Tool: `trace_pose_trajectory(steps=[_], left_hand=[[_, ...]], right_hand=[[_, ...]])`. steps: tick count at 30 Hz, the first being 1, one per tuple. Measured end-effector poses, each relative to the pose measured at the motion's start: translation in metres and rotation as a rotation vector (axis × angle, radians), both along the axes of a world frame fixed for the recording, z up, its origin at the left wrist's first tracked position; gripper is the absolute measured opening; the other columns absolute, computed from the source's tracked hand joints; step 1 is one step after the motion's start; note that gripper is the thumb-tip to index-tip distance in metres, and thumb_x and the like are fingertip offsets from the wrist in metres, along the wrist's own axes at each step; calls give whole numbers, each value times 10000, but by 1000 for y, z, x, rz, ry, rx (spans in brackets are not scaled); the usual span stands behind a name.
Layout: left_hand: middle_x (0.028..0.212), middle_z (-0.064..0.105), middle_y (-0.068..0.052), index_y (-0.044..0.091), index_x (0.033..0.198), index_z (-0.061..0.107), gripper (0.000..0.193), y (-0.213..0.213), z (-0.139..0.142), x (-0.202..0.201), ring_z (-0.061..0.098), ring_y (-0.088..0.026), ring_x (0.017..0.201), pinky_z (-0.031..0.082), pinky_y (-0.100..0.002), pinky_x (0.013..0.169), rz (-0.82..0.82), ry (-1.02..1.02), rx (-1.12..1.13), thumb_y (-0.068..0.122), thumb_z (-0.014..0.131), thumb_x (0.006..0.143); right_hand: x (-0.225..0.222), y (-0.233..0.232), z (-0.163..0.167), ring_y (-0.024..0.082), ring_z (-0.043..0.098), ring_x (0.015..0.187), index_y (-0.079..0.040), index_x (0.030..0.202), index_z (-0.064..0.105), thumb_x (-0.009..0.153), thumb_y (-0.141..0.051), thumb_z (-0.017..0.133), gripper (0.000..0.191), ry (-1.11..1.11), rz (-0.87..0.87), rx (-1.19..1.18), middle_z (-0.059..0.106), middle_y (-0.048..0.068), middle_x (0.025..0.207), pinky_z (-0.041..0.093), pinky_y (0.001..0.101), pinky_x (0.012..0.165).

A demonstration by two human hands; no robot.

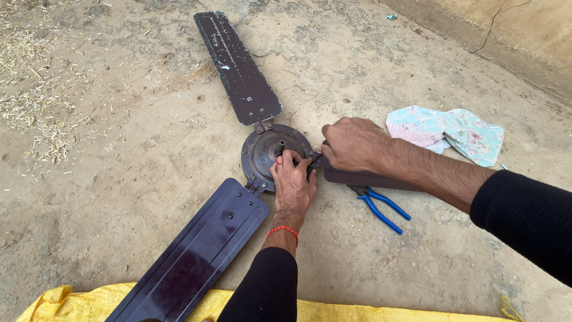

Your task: The person works on a disassembled ceiling fan lying on the ground. They detach a fan blade from the motor hub, wipe each blade clean with a cloth, then use a screwdriver and pliers to loosen and work on fasteners at the central motor hub, repositioning the blades as they go.

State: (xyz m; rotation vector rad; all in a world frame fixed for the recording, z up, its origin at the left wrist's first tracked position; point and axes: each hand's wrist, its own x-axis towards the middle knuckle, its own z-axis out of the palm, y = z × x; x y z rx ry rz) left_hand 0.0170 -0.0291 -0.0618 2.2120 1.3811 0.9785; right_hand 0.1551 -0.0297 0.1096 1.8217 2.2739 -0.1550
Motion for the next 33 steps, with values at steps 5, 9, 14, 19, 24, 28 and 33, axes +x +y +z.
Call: trace_pose_trajectory(steps=[5,9,14,19,24,28,33], left_hand=[[1130,496,-91,57,1129,752,344,-1,0,2,481,-263,1172,329,-477,1080,6,-1,-7,127,812,798],[1130,501,-82,59,1139,750,339,-1,-2,0,483,-259,1180,334,-473,1080,0,4,-10,128,806,811],[1130,499,-92,52,1125,756,332,-1,-6,0,476,-278,1172,333,-475,1073,-5,-18,5,125,808,805],[1122,506,-87,49,1098,766,304,-1,-5,-2,489,-270,1168,339,-475,1078,-17,-11,4,128,807,807],[1123,525,-80,65,1086,773,306,0,-1,-4,503,-272,1163,350,-475,1063,-17,-18,2,137,815,791],[1115,551,-79,73,1069,776,316,-1,-2,-1,527,-275,1147,355,-487,1045,2,-61,43,131,827,762],[1113,567,-83,70,1042,773,282,-1,-2,-7,543,-276,1132,370,-480,1043,-8,-73,77,128,813,769]], right_hand=[[8,-1,-5,315,743,936,31,1154,587,1061,-342,489,397,-214,350,-120,668,188,1036,628,456,801],[6,-3,-10,333,750,932,28,1020,672,962,-237,611,278,-189,469,-80,713,188,1005,621,466,801],[-7,-2,-11,354,770,922,8,951,716,1009,-269,626,297,-156,152,-156,755,247,911,626,457,813],[-22,-2,-16,415,736,943,33,1003,722,907,-291,740,339,69,-182,-72,721,277,950,621,501,807],[-16,10,-16,386,746,981,24,1054,752,894,-312,762,373,151,-351,-126,753,268,999,609,484,857],[14,-4,-24,358,738,1008,-73,1104,770,927,-375,708,355,181,-345,-162,771,232,1028,570,475,909],[58,-28,-48,326,799,939,-93,1177,690,1014,-348,587,320,230,-451,-249,778,144,1092,601,513,837]])
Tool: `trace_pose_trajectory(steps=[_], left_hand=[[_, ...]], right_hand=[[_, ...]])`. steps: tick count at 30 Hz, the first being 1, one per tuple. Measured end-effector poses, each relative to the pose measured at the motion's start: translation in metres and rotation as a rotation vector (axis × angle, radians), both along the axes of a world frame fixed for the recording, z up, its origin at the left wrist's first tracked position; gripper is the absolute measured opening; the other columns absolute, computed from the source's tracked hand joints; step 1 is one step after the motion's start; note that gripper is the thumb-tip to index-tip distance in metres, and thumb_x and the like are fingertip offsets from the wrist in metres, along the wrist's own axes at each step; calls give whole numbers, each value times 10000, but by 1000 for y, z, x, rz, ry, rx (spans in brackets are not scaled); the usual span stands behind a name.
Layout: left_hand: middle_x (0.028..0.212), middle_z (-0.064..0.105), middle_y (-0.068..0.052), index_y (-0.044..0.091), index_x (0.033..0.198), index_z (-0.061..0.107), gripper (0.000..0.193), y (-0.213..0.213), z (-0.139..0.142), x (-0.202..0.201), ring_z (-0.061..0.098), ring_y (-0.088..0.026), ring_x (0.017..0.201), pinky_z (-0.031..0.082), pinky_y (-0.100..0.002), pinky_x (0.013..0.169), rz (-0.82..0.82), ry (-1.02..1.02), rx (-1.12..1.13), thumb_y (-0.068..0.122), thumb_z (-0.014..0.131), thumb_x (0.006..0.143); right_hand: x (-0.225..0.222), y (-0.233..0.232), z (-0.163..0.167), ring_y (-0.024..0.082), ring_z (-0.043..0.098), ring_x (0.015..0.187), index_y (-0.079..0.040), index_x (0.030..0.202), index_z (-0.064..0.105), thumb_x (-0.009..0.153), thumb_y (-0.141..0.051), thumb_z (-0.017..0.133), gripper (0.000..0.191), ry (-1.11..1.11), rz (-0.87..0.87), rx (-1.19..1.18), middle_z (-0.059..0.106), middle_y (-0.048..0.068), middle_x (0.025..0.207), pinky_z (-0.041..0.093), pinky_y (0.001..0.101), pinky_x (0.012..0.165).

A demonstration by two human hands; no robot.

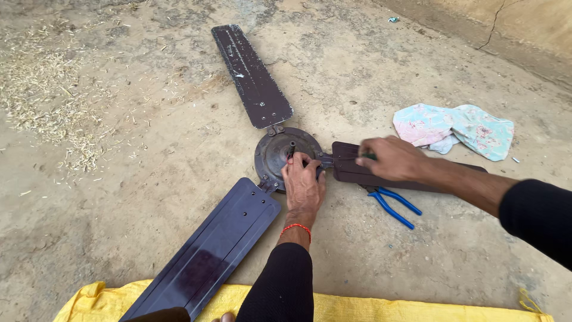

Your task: The person works on a disassembled ceiling fan lying on the ground. They detach a fan blade from the motor hub, wipe each blade clean with a cloth, then use a screwdriver and pliers to loosen and work on fasteners at the central motor hub, repositioning the blades as they go.

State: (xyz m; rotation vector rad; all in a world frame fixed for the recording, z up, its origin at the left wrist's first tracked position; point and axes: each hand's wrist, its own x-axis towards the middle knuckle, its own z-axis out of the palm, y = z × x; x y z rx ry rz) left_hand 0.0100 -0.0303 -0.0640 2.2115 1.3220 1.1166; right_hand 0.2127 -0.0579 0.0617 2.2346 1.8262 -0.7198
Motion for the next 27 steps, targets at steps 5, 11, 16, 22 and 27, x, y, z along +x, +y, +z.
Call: trace_pose_trajectory(steps=[5,11,16,22,27], left_hand=[[1092,566,-80,72,985,782,208,0,2,2,542,-271,1125,361,-489,1037,25,-25,-8,182,811,811],[1083,568,-63,102,916,786,103,3,-1,8,524,-260,1129,362,-472,1016,89,-16,-58,186,790,856],[1064,556,-68,104,924,782,98,3,-2,12,524,-258,1105,357,-472,1004,89,-33,-74,183,774,868],[1061,556,-67,98,928,773,111,2,1,21,524,-257,1089,356,-477,1015,144,-38,-65,202,771,888],[1057,556,-67,102,942,772,109,1,-3,20,526,-259,1089,355,-478,1016,144,-32,-50,198,769,890]], right_hand=[[19,-41,-32,232,772,979,-90,1201,614,927,-199,635,296,159,171,9,775,102,1074,638,453,870],[21,-65,-55,265,737,1060,-75,1295,604,936,-207,638,384,-19,388,-42,748,139,1151,584,446,954],[32,-71,-57,253,733,1074,-61,1336,587,970,-331,625,457,-301,456,-66,713,125,1193,630,414,944],[40,-78,-53,242,723,1060,-30,1233,635,914,-612,687,666,-360,181,-310,736,153,1110,621,416,972],[40,-70,-70,257,700,960,-12,1255,551,856,-451,770,632,-269,59,-334,696,127,1007,636,421,892]])
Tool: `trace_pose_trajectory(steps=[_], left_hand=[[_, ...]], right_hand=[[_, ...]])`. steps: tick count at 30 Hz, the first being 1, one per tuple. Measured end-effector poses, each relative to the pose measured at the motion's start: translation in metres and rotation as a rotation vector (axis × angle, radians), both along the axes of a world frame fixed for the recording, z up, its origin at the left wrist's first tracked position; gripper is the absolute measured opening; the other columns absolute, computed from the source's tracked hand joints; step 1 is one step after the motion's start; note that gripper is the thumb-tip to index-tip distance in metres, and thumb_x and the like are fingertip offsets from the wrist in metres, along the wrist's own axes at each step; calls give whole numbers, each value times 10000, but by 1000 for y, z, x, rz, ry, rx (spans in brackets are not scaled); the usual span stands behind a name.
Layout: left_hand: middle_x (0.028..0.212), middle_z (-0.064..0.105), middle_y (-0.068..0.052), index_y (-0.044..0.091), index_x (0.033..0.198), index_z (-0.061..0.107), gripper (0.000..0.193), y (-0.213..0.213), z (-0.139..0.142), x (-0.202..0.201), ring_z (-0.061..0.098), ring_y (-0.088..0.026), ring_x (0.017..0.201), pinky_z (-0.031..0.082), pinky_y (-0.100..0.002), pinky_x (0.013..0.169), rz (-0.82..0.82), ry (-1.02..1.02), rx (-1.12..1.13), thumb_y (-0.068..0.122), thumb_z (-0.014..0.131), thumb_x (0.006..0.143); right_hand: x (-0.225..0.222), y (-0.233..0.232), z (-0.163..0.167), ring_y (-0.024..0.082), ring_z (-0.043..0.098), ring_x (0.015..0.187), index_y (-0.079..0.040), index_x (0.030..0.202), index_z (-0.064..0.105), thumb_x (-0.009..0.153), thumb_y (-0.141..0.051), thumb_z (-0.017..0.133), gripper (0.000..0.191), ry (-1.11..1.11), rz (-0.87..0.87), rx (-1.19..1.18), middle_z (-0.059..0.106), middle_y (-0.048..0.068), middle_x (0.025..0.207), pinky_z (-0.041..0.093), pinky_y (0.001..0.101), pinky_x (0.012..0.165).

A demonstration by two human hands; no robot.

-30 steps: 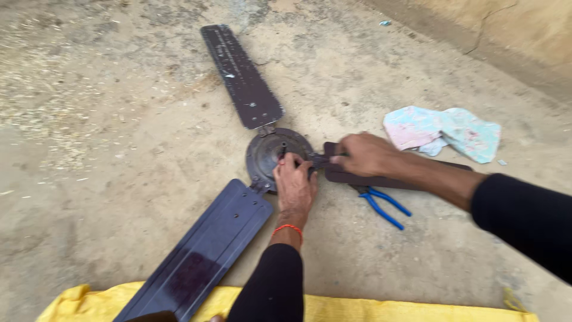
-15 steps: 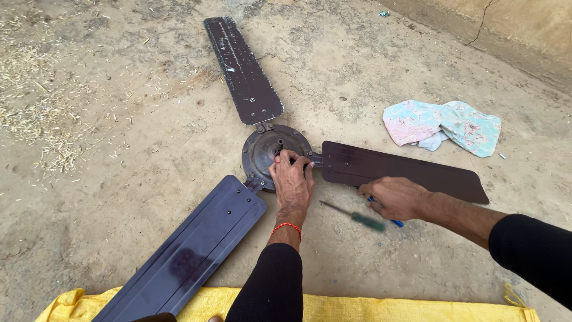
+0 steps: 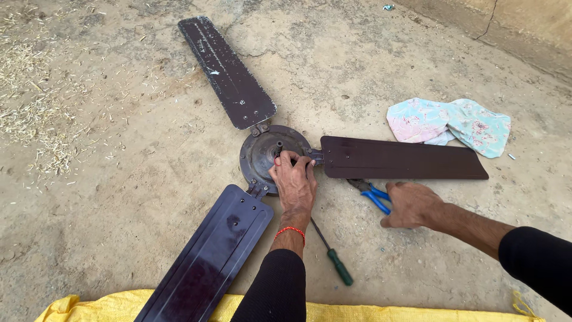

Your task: The person works on a disassembled ceiling fan lying on the ground. They detach a fan blade from the motor hub, wipe each blade clean with a cloth, then use a screwdriver and pliers to loosen and work on fasteners at the central motor hub, repositioning the blades as they go.

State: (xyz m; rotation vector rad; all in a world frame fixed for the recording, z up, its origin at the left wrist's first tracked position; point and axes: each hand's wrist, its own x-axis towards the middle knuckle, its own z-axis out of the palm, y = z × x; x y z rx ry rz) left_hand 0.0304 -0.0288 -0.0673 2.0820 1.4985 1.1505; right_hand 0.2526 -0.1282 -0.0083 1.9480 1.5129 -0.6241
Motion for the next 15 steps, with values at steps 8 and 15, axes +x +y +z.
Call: trace_pose_trajectory(steps=[8,15], left_hand=[[1071,556,-81,87,951,775,113,0,4,-1,535,-262,1088,355,-479,1023,-18,-9,-18,183,762,893],[1081,563,-87,82,950,773,97,0,2,-6,537,-272,1097,359,-475,1021,-51,-44,-8,151,752,885]], right_hand=[[19,-4,-3,204,615,925,-78,1228,493,856,-105,510,373,479,222,73,589,109,1021,565,482,859],[14,-24,2,215,575,742,-63,1112,496,868,-61,456,247,422,268,340,521,137,987,555,445,645]])
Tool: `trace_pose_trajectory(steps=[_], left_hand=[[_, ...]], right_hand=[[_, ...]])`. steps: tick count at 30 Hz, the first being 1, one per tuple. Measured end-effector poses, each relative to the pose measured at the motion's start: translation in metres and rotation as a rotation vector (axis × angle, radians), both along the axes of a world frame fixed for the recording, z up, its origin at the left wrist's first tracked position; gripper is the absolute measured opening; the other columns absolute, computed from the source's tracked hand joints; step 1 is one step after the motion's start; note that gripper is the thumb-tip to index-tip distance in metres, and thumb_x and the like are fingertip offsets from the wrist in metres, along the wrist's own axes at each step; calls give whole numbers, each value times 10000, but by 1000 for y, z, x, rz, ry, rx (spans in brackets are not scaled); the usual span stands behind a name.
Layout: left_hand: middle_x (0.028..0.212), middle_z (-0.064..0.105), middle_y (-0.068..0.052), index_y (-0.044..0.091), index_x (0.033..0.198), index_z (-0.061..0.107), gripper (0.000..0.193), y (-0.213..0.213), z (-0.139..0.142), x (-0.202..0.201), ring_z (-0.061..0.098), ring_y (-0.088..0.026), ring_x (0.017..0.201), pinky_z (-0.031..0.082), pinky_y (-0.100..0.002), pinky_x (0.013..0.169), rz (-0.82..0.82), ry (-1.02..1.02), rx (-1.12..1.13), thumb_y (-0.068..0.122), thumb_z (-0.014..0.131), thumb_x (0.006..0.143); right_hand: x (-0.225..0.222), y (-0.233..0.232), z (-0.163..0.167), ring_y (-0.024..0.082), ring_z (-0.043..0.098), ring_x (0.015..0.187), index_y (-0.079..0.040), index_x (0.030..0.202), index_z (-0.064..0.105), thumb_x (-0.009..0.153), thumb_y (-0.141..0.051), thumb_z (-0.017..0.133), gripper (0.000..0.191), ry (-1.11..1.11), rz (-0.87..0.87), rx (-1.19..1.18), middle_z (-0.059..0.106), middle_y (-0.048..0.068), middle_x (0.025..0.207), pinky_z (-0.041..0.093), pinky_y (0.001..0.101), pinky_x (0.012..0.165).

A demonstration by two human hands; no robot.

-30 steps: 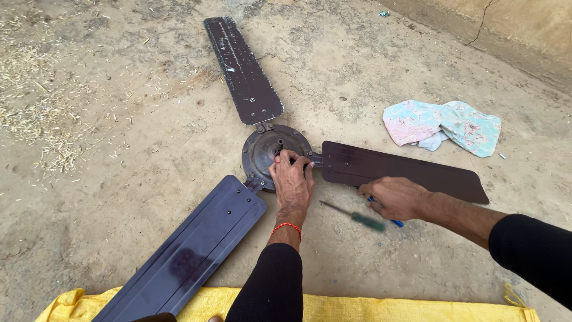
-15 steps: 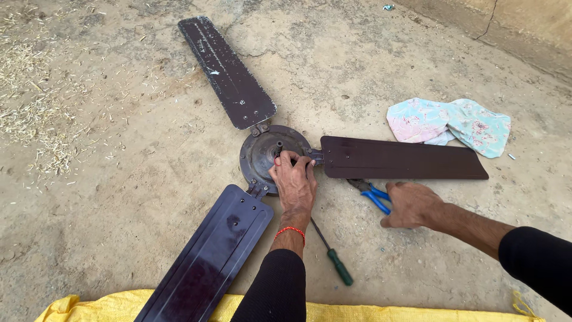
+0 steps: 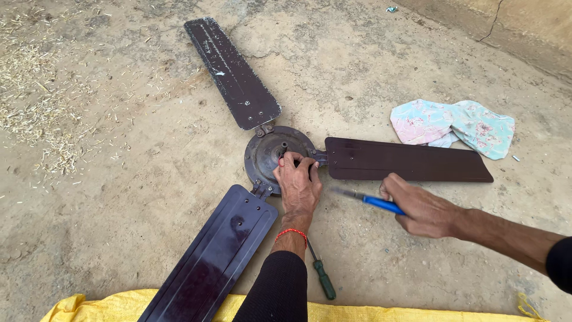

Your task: The person works on a disassembled ceiling fan lying on the ground. They detach a fan blade from the motor hub, wipe each blade clean with a cloth, then use a screwdriver and pliers to loosen and work on fasteners at the central motor hub, repositioning the blades as they go.

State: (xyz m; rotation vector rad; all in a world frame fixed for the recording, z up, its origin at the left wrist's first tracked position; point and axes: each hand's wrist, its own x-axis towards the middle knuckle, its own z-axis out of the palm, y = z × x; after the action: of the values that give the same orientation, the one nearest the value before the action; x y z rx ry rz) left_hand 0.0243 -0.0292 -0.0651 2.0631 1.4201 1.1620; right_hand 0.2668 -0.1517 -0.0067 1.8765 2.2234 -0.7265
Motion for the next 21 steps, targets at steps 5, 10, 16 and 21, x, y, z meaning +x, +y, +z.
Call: trace_pose_trajectory(steps=[5,10,16,21], left_hand=[[1084,559,-95,73,948,770,91,-1,-1,0,534,-275,1099,352,-482,1026,-6,-8,-3,125,740,879],[1100,549,-107,65,980,758,131,-1,-1,-1,528,-285,1115,346,-489,1040,-29,4,4,111,740,859],[1113,546,-110,73,998,751,151,-1,-4,-2,517,-295,1134,349,-493,1040,-31,22,23,116,743,853],[1113,544,-111,74,995,745,140,-3,-6,1,519,-288,1136,347,-497,1046,-13,40,34,121,742,864]], right_hand=[[-11,34,-6,220,603,589,13,915,623,858,-36,434,204,549,-566,-196,593,111,717,586,423,580],[-8,69,13,232,558,780,-96,1012,666,826,-62,545,225,197,-359,-124,578,75,841,485,443,706],[-13,80,27,263,461,1068,-132,1250,528,781,-129,645,483,-410,161,165,459,89,1058,422,470,942],[-21,86,29,272,464,1150,-121,1195,537,799,-95,630,408,-514,207,234,475,113,1108,402,478,1006]])
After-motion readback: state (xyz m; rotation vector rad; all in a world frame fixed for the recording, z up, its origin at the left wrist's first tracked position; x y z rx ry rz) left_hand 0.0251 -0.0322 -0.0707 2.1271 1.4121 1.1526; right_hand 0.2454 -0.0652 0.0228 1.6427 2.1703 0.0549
